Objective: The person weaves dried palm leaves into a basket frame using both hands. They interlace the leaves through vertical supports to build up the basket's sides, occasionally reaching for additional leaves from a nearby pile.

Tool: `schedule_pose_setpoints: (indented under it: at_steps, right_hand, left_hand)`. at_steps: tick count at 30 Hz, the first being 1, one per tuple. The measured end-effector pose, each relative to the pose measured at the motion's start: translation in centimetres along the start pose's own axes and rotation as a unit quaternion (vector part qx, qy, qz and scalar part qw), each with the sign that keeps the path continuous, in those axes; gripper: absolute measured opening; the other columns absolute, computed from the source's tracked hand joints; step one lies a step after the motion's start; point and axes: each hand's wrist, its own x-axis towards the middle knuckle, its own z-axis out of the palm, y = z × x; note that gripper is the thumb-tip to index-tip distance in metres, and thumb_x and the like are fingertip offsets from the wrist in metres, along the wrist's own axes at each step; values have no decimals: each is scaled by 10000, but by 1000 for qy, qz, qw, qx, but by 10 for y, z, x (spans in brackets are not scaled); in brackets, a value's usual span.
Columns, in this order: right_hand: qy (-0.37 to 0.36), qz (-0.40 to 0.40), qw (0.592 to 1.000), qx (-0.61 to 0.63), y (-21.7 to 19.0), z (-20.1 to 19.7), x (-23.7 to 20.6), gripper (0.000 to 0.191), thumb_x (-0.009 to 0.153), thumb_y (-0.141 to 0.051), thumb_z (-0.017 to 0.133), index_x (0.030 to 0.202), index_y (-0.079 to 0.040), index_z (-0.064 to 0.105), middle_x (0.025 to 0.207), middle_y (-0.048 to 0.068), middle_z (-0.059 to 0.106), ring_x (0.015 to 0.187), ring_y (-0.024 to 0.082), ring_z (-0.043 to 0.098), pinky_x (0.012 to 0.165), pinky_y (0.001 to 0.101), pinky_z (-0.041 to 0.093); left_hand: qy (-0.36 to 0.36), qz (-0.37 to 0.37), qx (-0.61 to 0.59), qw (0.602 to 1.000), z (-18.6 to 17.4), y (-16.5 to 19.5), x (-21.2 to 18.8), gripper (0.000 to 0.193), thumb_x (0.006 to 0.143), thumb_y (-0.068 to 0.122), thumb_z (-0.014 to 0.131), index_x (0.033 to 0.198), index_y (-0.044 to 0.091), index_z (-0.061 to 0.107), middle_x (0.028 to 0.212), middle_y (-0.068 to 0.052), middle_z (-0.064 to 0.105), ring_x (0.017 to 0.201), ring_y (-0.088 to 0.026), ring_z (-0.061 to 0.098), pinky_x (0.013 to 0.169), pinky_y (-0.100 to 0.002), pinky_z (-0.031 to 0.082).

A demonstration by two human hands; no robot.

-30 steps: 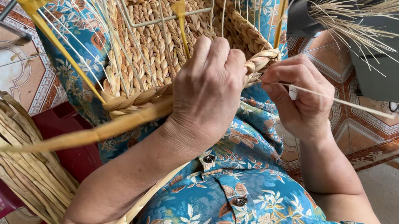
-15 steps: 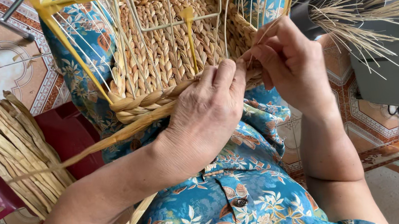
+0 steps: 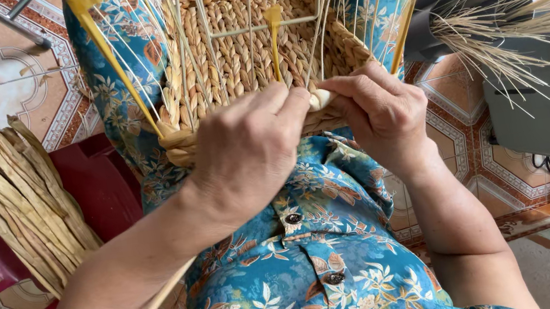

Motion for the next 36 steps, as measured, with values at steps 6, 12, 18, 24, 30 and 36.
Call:
schedule_pose_setpoints:
  at_steps: [6,12,18,24,30,36]
  right_hand:
    - [7,16,1000,-13,-4,7,-3,221,903,69,770,1088,-47,738,845,93,616,753,248,664,676,358,532]
    - [-23,-2,999,33,-1,-6,1,167,993,-4,745,1148,-11,681,1066,104,711,922,246,725,780,336,580]
    - [13,51,998,30,6,4,-2,128,990,-7,767,1098,-33,704,922,100,708,799,223,727,706,323,564]
    - [10,101,992,77,2,10,-5,107,1025,14,721,1108,-34,673,875,75,713,697,151,723,620,281,562]
    - [6,94,986,137,3,-2,3,184,990,101,575,1134,-14,572,965,94,719,819,146,736,678,261,587]
    - [-8,217,964,150,-4,6,8,74,1020,10,666,1082,-30,660,871,67,759,730,132,730,619,266,585]
  left_hand:
    - [34,1,-1,999,26,4,-6,55,965,71,640,911,62,646,752,-47,629,670,-171,695,524,-318,556]
    - [-160,-149,-427,877,-17,-29,21,208,1078,154,565,1049,41,737,738,-68,724,492,-136,587,400,-273,463]
    - [-125,-240,-655,706,-25,-38,20,340,1024,112,493,1271,-67,645,885,-136,780,546,-140,718,437,-222,600]
    - [-260,-139,-308,905,26,-24,18,480,945,50,612,1365,-112,446,759,-128,730,507,-135,704,382,-217,506]
    - [18,-37,-245,969,44,-6,23,86,1015,106,624,1029,22,640,767,-132,677,545,-167,667,434,-214,532]
    - [69,1,-411,909,38,0,-9,200,1134,102,579,1316,26,613,1126,-101,739,898,-192,790,773,-253,631]
